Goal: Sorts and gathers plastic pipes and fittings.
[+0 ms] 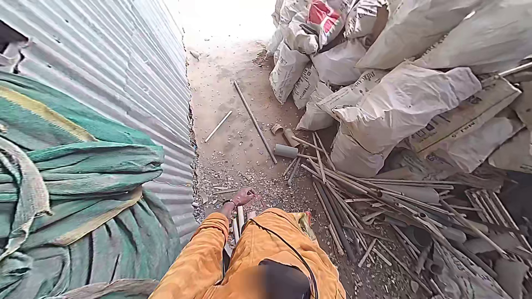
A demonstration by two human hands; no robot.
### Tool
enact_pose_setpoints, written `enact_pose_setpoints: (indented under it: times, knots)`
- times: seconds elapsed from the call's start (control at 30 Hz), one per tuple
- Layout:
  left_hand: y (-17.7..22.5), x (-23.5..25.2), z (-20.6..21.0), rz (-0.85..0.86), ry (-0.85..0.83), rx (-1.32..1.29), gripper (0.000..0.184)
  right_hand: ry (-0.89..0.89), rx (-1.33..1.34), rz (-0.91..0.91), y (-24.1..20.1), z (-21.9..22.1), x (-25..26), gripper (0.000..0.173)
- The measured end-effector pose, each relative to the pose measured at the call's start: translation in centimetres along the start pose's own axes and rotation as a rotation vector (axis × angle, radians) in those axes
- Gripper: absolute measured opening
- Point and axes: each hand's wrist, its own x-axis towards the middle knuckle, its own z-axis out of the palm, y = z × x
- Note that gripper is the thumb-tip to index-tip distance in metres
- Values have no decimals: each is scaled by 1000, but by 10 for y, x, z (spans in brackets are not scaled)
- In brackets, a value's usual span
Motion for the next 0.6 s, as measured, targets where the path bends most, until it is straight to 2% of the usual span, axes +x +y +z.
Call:
enact_pose_setpoints:
  times: [0.07,0.13,0.17,0.2,0.33,0.47,0.53,0.6]
  knots:
    - [-26,-11,-14,-44,78,-120,36,-9,10,-52,43,16,121,37]
    - [-51,-22,-19,-108,170,-246,35,38,-32,-217,91,26,254,32]
    - [-61,-27,-18,-147,215,-312,34,54,-59,-285,90,22,298,31]
    - [-72,-32,-14,-191,249,-377,34,56,-85,-336,73,15,318,31]
    - [-114,-59,36,-328,283,-560,34,62,-192,-438,-19,3,322,32]
    - [-129,-86,90,-400,181,-595,37,59,-355,-488,-83,25,326,28]
    - [-140,-80,119,-432,107,-580,40,17,-494,-504,-110,40,333,30]
    - [-168,-50,157,-476,2,-532,42,-60,-615,-534,-137,61,330,33]
